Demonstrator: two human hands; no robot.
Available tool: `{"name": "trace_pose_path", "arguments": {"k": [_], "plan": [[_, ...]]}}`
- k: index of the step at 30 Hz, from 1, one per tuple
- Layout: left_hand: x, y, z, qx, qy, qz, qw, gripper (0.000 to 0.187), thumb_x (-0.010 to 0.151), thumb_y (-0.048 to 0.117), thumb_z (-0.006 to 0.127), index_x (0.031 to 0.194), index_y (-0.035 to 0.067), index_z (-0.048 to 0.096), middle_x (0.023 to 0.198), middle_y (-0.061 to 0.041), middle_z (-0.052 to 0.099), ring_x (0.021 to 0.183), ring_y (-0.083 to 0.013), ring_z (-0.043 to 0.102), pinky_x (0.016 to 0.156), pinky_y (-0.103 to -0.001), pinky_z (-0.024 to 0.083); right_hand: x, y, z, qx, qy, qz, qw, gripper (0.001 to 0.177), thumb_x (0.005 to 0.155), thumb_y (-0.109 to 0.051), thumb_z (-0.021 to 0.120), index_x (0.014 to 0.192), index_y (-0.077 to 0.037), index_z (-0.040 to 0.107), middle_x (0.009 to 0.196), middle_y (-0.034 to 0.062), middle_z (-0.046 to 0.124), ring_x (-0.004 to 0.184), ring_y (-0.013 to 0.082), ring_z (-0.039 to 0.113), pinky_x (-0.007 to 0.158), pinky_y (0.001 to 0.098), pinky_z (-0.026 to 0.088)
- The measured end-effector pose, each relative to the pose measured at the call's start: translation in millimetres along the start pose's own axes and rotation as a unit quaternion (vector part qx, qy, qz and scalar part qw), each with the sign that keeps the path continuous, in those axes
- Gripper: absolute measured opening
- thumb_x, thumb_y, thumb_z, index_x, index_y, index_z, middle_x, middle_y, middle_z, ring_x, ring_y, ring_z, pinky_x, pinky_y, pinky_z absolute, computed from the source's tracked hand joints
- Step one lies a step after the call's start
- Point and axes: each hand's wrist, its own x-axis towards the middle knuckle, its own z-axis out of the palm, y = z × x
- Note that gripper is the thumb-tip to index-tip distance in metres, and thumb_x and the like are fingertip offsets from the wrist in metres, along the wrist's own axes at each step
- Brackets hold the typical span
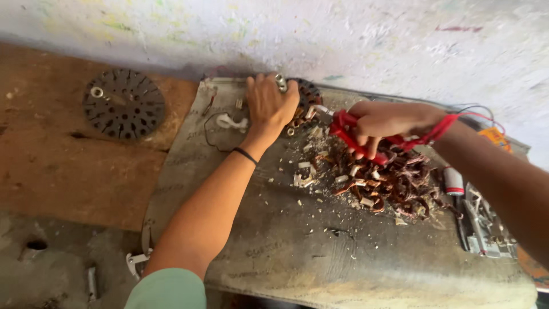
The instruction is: The person uses red-handled pliers to strip insulation from copper wires on a circular motor stator. They hold the stator with their left hand while cutting and pulling off the insulation with their right hand, creating a pile of debris on the workbench.
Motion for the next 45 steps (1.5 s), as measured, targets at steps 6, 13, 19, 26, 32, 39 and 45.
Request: {"name": "trace_pose_path", "arguments": {"k": [6,13,19,26,32,39,45], "plan": [[5,-8,5,-0.016,0.076,0.086,0.993,0.045,0.085,0.030,0.059,0.097,-0.011,0.072,0.109,-0.033,0.065,0.103,-0.0386,0.058,0.103,-0.055,0.037,-63,-1,16,-0.148,0.102,0.040,0.983,0.015,0.093,-0.002,0.057,0.106,0.004,0.060,0.098,0.0215,0.065,0.092,0.0386,0.069,0.078,0.0477,0.060],[6,-1,-5,-0.067,-0.001,0.068,0.995,0.036,0.082,0.023,0.053,0.068,-0.004,0.071,0.094,-0.019,0.073,0.090,-0.0274,0.062,0.101,-0.044,0.046,-67,63,12,0.485,0.121,-0.305,0.811,0.045,0.086,-0.002,0.044,0.130,0.004,0.049,0.114,0.0253,0.065,0.109,0.0364,0.068,0.090,0.0442,0.060],[11,-10,-8,-0.201,-0.020,0.004,0.979,0.031,0.078,0.021,0.054,0.089,0.000,0.074,0.087,-0.017,0.072,0.081,-0.0276,0.061,0.076,-0.044,0.051,-22,102,12,0.629,0.120,-0.293,0.710,0.042,0.091,-0.010,0.044,0.127,0.009,0.049,0.118,0.0292,0.069,0.109,0.0420,0.069,0.079,0.0412,0.055],[28,-40,10,-0.554,-0.111,-0.093,0.820,0.046,0.083,0.023,0.044,0.106,-0.007,0.070,0.101,-0.016,0.072,0.089,-0.0245,0.068,0.084,-0.039,0.057,-9,118,22,0.613,0.199,-0.268,0.716,0.043,0.081,-0.003,0.048,0.124,0.001,0.051,0.099,0.0177,0.070,0.085,0.0315,0.071,0.062,0.0333,0.054],[10,-18,2,-0.618,-0.199,-0.065,0.758,0.053,0.085,0.027,0.039,0.112,-0.009,0.067,0.100,-0.019,0.071,0.087,-0.0284,0.069,0.080,-0.044,0.063,-11,97,41,0.490,0.274,-0.269,0.783,0.043,0.079,0.005,0.055,0.122,-0.001,0.057,0.085,0.0139,0.068,0.062,0.0209,0.062,0.041,0.0260,0.039],[-5,-3,15,-0.670,-0.250,-0.046,0.698,0.052,0.089,0.031,0.041,0.114,-0.004,0.071,0.095,-0.020,0.069,0.075,-0.0291,0.066,0.061,-0.044,0.059,-20,67,84,0.291,0.336,-0.354,0.823,0.044,0.079,0.014,0.050,0.120,0.002,0.058,0.082,0.0063,0.067,0.060,0.0135,0.062,0.052,0.0274,0.052],[-5,0,24,-0.737,-0.198,-0.138,0.631,0.052,0.088,0.032,0.042,0.112,-0.003,0.071,0.096,-0.021,0.071,0.077,-0.0269,0.066,0.063,-0.040,0.059,-22,57,97,0.227,0.389,-0.337,0.827,0.042,0.085,0.017,0.056,0.124,0.001,0.057,0.097,0.0074,0.067,0.084,0.0135,0.063,0.070,0.0312,0.057]]}}
